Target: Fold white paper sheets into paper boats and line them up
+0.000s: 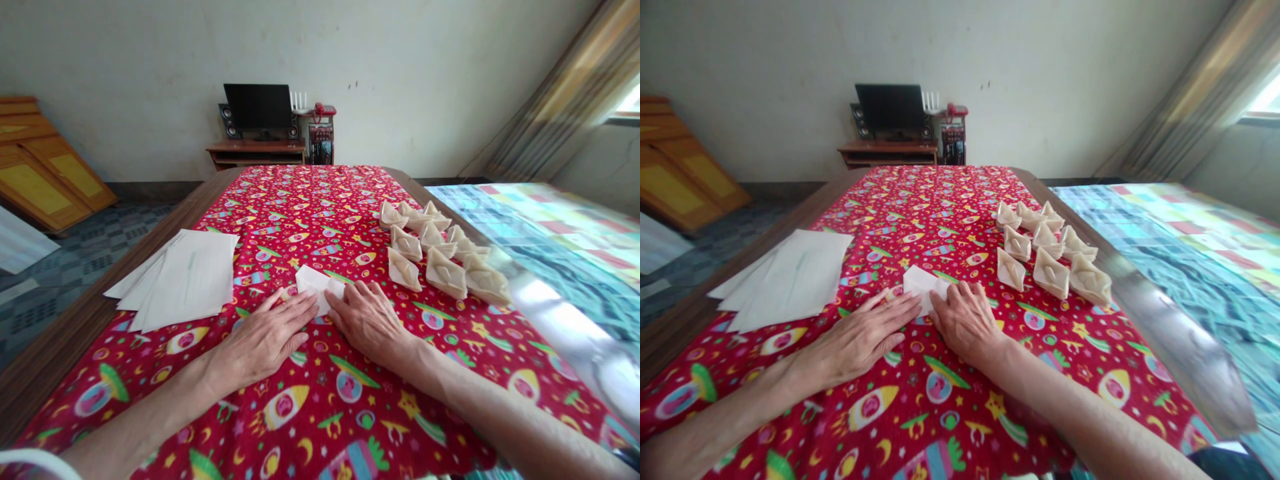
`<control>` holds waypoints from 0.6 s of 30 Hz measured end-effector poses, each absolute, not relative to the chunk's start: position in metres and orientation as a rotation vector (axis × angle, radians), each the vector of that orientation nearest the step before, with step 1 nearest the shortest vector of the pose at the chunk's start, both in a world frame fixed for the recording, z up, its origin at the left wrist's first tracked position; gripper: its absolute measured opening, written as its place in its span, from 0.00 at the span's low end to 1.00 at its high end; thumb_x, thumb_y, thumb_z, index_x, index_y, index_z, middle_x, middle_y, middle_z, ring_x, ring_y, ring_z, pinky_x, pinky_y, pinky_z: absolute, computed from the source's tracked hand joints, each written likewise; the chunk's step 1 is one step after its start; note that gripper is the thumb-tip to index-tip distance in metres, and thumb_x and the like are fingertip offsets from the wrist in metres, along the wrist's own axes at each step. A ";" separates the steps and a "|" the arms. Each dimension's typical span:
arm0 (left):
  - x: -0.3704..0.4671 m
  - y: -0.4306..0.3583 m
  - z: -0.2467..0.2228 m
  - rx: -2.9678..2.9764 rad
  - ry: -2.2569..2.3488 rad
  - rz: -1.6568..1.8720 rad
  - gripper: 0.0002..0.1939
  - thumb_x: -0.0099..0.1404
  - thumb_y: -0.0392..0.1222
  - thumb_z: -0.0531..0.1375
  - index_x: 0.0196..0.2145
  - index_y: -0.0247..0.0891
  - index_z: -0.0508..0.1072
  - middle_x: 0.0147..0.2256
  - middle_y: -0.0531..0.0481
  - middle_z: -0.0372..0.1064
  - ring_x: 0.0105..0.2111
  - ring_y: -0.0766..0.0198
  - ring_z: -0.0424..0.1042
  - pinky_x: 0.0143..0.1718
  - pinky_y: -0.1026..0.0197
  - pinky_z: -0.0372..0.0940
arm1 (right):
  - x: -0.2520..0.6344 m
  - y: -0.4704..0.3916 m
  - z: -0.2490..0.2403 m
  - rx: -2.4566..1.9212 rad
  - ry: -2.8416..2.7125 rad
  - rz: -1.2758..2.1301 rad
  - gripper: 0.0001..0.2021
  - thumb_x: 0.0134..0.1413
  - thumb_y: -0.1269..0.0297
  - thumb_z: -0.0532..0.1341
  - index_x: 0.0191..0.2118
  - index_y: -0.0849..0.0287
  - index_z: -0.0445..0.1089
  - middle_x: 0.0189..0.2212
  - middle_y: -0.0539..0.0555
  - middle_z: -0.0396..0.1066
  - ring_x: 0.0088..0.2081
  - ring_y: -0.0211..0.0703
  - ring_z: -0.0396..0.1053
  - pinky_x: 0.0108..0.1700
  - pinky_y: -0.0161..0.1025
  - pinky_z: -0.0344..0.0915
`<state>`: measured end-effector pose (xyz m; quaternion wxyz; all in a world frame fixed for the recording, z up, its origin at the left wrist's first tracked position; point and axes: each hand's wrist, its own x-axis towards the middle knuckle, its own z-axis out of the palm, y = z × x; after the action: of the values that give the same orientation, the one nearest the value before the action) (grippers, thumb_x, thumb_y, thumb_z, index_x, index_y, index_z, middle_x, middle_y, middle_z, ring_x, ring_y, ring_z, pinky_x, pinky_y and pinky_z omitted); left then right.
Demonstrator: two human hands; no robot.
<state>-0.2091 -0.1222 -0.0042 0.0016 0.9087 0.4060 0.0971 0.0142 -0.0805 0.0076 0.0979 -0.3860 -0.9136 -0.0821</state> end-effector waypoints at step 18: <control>-0.203 -0.093 0.003 2.813 1.108 0.661 0.11 0.68 0.40 0.52 0.41 0.40 0.74 0.44 0.48 0.72 0.45 0.61 0.69 0.50 0.54 0.62 | 0.044 -0.070 0.007 -1.270 -2.380 -0.177 0.15 0.63 0.59 0.52 0.29 0.59 0.70 0.27 0.53 0.66 0.31 0.40 0.63 0.33 0.36 0.54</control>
<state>-0.2026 -0.0926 0.0029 0.0236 0.9087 0.3579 0.2136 0.0444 -0.0702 0.0069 0.2171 -0.4586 -0.8594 -0.0638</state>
